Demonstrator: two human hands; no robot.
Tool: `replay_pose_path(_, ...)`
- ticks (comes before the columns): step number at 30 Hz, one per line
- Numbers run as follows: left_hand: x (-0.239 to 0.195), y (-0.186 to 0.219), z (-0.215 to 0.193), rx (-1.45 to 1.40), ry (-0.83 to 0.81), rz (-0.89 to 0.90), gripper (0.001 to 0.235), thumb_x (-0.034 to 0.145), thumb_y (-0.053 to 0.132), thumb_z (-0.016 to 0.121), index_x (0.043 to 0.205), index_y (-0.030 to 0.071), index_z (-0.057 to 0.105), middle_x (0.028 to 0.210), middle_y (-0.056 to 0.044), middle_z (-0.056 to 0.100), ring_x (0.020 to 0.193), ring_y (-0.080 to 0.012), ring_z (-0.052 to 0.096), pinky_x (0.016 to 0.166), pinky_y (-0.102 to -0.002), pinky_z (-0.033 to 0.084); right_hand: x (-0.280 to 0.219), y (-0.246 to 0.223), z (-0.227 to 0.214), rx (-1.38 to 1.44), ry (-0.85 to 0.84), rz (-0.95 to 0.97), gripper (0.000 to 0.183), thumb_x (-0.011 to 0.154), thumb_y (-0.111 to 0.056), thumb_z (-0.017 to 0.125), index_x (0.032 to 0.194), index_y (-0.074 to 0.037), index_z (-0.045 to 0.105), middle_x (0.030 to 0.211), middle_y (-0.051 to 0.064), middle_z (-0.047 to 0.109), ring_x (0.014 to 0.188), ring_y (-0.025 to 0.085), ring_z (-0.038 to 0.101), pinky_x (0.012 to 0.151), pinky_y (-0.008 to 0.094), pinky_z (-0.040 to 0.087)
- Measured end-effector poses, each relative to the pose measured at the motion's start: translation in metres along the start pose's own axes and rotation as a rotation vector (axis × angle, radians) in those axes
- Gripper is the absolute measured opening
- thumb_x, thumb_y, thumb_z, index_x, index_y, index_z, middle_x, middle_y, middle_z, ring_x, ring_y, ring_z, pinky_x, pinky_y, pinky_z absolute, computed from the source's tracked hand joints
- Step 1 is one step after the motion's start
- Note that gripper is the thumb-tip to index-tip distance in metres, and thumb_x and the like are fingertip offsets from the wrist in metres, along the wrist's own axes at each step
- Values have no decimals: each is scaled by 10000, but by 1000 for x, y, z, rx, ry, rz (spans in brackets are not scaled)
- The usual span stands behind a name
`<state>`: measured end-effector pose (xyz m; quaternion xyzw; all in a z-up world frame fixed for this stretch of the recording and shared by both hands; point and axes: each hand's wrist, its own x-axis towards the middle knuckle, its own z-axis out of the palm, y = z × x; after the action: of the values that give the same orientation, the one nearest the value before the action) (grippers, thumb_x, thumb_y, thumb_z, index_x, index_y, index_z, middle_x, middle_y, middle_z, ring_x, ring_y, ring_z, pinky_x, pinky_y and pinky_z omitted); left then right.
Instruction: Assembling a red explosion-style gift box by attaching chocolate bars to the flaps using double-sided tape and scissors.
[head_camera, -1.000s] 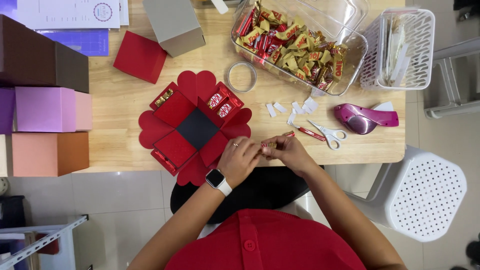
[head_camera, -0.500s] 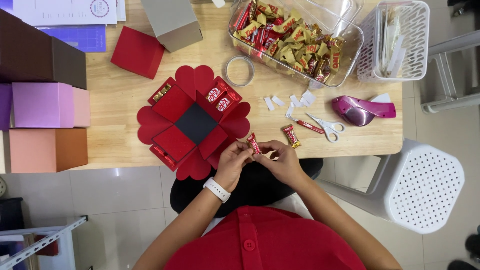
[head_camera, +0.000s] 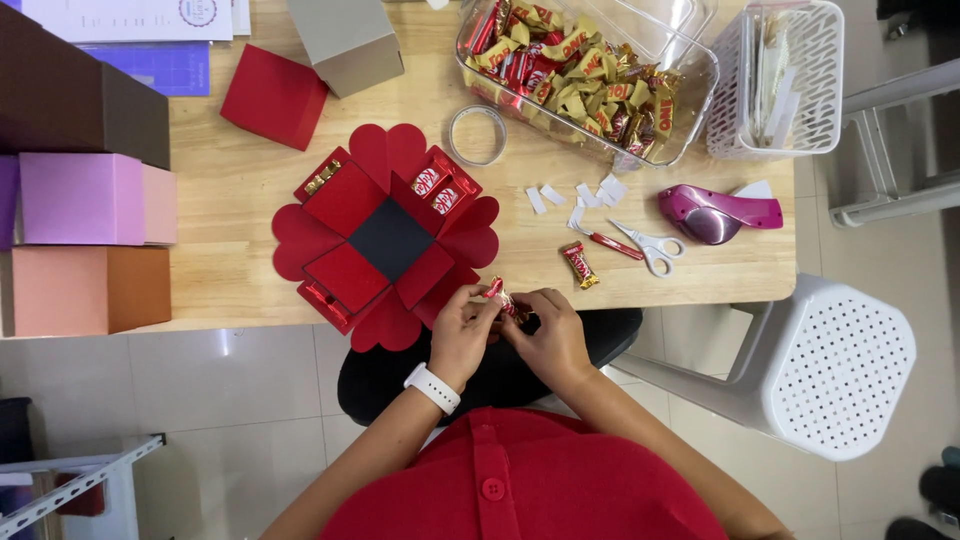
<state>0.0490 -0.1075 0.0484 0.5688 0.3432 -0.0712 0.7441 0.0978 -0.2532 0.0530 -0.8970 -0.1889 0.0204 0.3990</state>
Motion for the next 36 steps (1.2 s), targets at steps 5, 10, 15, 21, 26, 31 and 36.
replay_pose_path(5, -3, 12, -14, 64, 83, 84, 253, 908, 205, 772, 1114, 69, 716, 928, -158, 716, 829, -240, 750, 682, -348, 643, 4, -7, 5, -22, 60, -102, 223, 774, -150, 842, 976, -81, 776, 805, 47, 700, 768, 229, 721, 680, 316, 601)
replay_pose_path(10, 3, 3, -24, -10, 130, 170, 151, 942, 156, 744, 1029, 33, 751, 841, -149, 714, 831, -214, 748, 707, -325, 635, 8, -12, 10, -10, 74, -183, 220, 758, -126, 844, 962, -80, 776, 788, 37, 693, 747, 212, 712, 672, 307, 606)
replay_pose_path(15, 3, 1, -25, 23, 211, 192, 174, 931, 175, 765, 1037, 38, 753, 808, -138, 721, 780, -162, 686, 691, -318, 609, 8, -20, 16, -5, 58, -178, 224, 748, -136, 853, 954, -92, 778, 809, 52, 699, 751, 234, 715, 667, 325, 607)
replay_pose_path(21, 0, -6, -21, 72, 331, 347, 92, 942, 78, 716, 970, -9, 699, 1133, -153, 595, 1009, -188, 568, 898, -357, 539, 2, -22, 17, 140, -56, -74, 230, 794, -198, 846, 983, -84, 782, 822, 81, 722, 766, 282, 736, 674, 371, 610)
replay_pose_path(26, 7, 4, -54, 206, 189, 447, 53, 924, 107, 730, 898, 62, 721, 1094, -99, 696, 1040, -261, 656, 909, -362, 518, 24, 12, -16, 124, 19, 7, 240, 840, -186, 838, 1022, -51, 759, 855, 175, 714, 820, 391, 714, 698, 437, 585)
replay_pose_path(31, 30, -22, -83, -101, 133, 354, 91, 961, 64, 666, 884, 31, 630, 1329, -140, 598, 1294, -254, 512, 1124, -380, 385, 29, 108, -27, -254, 145, 25, 450, 746, -204, 900, 1089, 19, 715, 919, 191, 667, 884, 400, 695, 758, 472, 583)
replay_pose_path(36, 43, -26, -100, -156, 147, 233, 82, 968, 52, 664, 898, 9, 665, 1278, -147, 604, 1265, -265, 554, 1104, -394, 412, 19, 149, -11, -398, 106, 112, 368, 756, -343, 883, 998, -101, 751, 898, 68, 638, 862, 325, 699, 759, 440, 602)
